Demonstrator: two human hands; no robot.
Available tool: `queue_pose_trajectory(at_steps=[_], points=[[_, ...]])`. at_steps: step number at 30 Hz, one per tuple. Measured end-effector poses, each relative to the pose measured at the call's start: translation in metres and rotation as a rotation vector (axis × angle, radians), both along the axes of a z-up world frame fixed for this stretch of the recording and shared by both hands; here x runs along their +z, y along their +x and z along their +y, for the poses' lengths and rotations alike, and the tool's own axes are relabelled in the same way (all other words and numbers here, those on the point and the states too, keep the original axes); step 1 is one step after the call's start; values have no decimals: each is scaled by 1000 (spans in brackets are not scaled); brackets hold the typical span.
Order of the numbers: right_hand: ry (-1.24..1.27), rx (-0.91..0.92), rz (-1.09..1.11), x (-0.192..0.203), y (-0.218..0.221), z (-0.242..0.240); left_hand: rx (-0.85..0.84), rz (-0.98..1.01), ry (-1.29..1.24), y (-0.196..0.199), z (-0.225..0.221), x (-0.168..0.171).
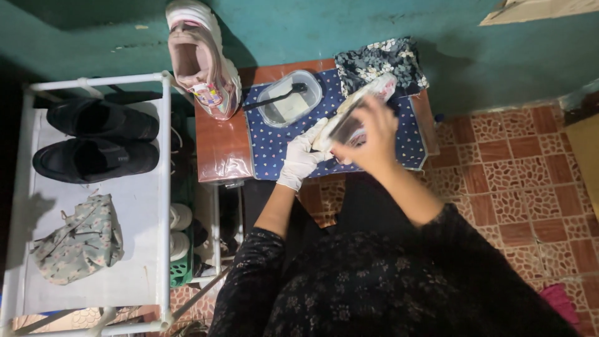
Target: Applying a white sealant or adhesive to the sole of a sneaker using a small brush and smoothing it by hand.
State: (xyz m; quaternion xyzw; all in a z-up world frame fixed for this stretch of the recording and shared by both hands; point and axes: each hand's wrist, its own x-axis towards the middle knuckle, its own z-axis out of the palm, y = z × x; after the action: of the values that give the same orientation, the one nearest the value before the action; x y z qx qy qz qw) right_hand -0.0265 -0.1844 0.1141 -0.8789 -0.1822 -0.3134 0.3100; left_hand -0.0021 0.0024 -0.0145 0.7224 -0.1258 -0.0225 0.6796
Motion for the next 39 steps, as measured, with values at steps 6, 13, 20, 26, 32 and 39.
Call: queue_pose_trajectory(at_steps=[6,13,20,26,32,39], points=[[-201,96,-163,-28,-25,35,-17,-12,30,1,0,11],[16,-61,-28,-11,3,19,-9,0,47,-3,-2,-5],[-62,98,-109,-8,3,20,-15,12,73,2,-3,-13],[-37,56,-90,-17,-6,22,-13,35,42,4,-2,2],[37,98,-67,-28,22,-19,2,41,12,-2,3,8],[-231,222,-135,-16,-18,13,29,-52,80,-16,8,45]])
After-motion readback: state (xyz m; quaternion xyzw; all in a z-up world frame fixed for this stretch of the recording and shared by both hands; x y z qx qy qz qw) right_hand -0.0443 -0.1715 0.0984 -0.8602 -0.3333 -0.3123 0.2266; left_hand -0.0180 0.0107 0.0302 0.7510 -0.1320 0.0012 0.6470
